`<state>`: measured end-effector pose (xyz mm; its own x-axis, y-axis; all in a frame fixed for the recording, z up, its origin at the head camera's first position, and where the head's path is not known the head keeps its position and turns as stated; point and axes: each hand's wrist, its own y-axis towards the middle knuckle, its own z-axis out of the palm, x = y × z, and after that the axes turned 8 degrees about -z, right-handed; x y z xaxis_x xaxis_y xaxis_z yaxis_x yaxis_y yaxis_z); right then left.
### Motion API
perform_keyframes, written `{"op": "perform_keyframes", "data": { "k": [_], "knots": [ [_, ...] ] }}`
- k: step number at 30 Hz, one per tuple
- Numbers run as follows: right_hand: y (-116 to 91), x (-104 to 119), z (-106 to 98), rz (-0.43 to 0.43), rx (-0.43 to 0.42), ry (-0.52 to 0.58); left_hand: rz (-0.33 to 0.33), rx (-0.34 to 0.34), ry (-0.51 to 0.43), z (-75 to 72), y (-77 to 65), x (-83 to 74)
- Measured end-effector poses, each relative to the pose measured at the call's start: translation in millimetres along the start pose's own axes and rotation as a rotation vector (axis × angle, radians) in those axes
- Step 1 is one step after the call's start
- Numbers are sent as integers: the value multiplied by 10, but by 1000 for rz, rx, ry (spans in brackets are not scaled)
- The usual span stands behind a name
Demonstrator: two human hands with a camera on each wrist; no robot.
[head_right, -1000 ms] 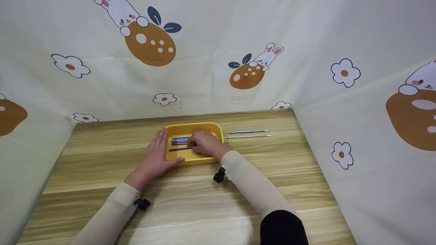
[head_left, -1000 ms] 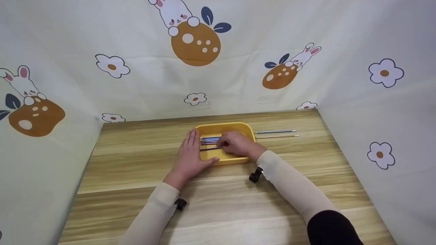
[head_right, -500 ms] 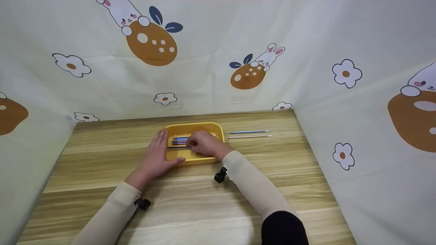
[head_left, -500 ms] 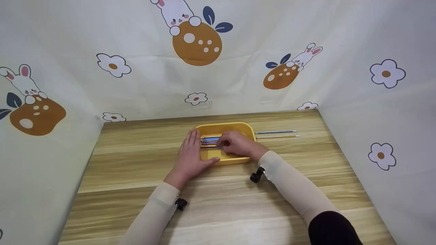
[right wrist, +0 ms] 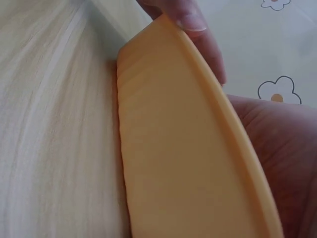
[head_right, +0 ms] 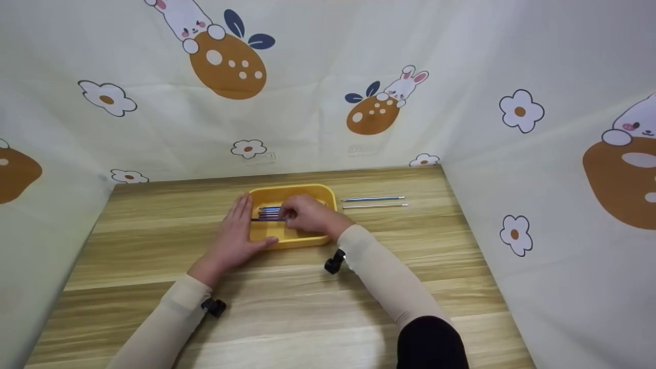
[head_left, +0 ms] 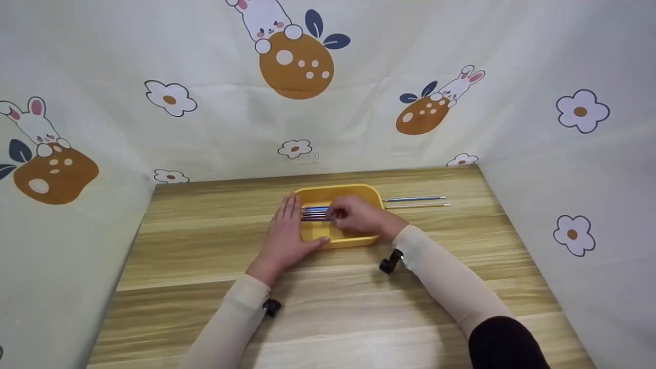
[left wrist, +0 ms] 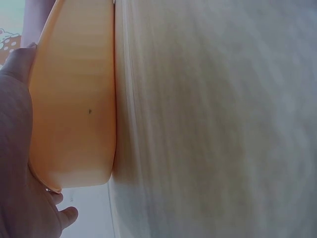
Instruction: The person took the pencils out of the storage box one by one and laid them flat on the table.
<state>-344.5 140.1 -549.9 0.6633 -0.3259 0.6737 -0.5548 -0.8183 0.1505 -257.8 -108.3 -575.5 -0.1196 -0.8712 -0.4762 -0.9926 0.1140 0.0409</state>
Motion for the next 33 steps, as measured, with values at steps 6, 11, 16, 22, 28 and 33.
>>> {"op": "perform_keyframes", "data": {
  "k": [6,11,16,22,28,33],
  "knots": [
    [-29,95,-78,1,38,-18,6,-8,1,2,-14,-2],
    [-67,131,-160,-16,43,-46,2,-1,-1,-2,-18,-3],
    [-98,103,-242,-76,32,-81,-7,2,-21,-3,-14,0],
    [-158,131,-364,-53,63,-76,-10,-1,-24,0,-12,0],
    [-265,135,-463,-22,70,-33,-13,-6,-17,4,-18,-2],
    [-388,117,-549,-5,51,-21,-19,-3,-24,-6,-23,-16]
  ]
}}
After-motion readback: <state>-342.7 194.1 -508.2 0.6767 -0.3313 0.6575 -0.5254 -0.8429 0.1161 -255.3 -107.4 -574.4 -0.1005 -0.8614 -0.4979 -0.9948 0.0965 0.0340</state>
